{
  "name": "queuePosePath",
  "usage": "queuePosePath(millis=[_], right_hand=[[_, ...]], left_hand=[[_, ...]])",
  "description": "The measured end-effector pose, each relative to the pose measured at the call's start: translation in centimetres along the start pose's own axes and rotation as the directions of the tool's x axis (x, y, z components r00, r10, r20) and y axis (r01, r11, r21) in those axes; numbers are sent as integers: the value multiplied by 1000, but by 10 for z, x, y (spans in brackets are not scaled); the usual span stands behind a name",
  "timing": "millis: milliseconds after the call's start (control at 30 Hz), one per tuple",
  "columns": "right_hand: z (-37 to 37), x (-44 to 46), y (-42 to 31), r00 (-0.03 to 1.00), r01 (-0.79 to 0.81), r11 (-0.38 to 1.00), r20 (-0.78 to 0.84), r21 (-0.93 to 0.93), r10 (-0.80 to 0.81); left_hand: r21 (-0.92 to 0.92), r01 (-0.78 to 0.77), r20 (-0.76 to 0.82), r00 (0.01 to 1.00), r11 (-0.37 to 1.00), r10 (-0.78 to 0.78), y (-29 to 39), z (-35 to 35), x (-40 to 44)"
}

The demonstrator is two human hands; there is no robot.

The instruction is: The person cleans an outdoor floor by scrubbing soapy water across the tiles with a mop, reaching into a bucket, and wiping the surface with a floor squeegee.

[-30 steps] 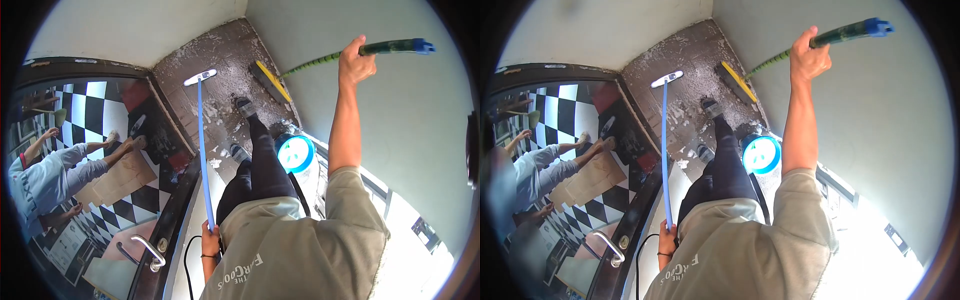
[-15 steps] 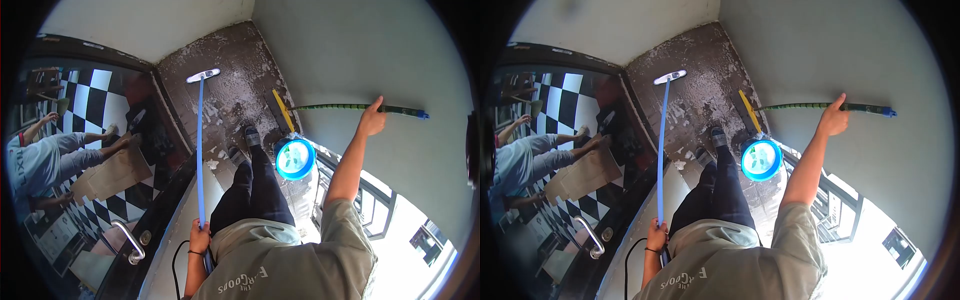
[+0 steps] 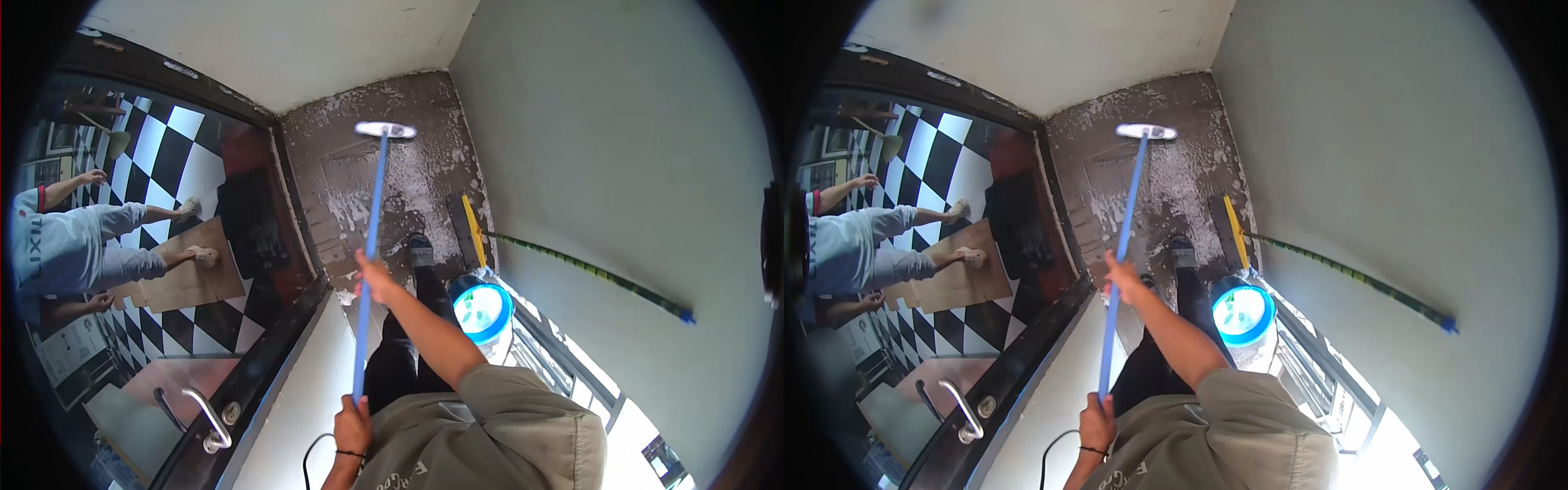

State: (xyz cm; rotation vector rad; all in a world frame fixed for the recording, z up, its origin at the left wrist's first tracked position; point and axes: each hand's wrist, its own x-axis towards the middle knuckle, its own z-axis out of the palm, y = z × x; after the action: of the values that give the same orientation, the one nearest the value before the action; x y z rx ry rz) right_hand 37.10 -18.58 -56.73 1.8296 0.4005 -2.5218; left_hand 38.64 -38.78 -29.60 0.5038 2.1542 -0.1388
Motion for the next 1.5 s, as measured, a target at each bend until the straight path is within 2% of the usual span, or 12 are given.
queuePosePath(millis=[67, 200, 367, 400, 467, 500, 567, 667, 833, 1000, 1300, 1500], right_hand=[[-21, 17, -46, 962, 166, 982, -205, -92, -182], [-41, 31, -167, 910, 257, 896, -220, -362, -350], [-1, 46, -293, 924, 324, 927, -148, -191, -354], [3, 52, -306, 939, 310, 941, -110, -137, -326], [12, 40, -321, 954, 294, 956, -67, 8, -293], [15, 35, -330, 957, 289, 953, -49, 87, -285], [23, 28, -336, 962, 273, 931, -46, 244, -270], [46, 14, -339, 977, 196, 873, -16, 446, -212], [70, 14, -368, 979, -19, 785, 171, 619, -111], [74, 67, -438, 990, 135, 724, -127, 677, -65], [76, 49, -562, 950, 163, 752, 105, 639, -295], [59, 96, -615, 923, 182, 618, 84, 765, -376]], left_hand=[[-90, -195, 22, 980, 977, 197, 27, 7, 27], [-744, 190, 514, 776, 641, 366, 79, -70, 18], [-997, -64, -21, 707, 34, 707, 91, -188, -20], [-980, -183, -177, 657, -73, 733, 117, -204, -23], [-462, -864, -301, 366, 201, 880, 145, -252, -5], [-269, -932, -337, 326, 242, 883, 166, -265, -7], [47, -971, -513, 177, 234, 840, 201, -262, -2], [-368, -854, -676, -24, -366, 736, 237, -275, 22], [-574, -525, -360, -528, -628, 769, 246, -440, 55], [-428, -750, -861, 170, -504, 478, 316, -485, 99], [-252, -891, -895, 67, -377, 441, 459, -564, 149], [-536, -707, -536, -137, -461, 833, 542, -603, 209]])
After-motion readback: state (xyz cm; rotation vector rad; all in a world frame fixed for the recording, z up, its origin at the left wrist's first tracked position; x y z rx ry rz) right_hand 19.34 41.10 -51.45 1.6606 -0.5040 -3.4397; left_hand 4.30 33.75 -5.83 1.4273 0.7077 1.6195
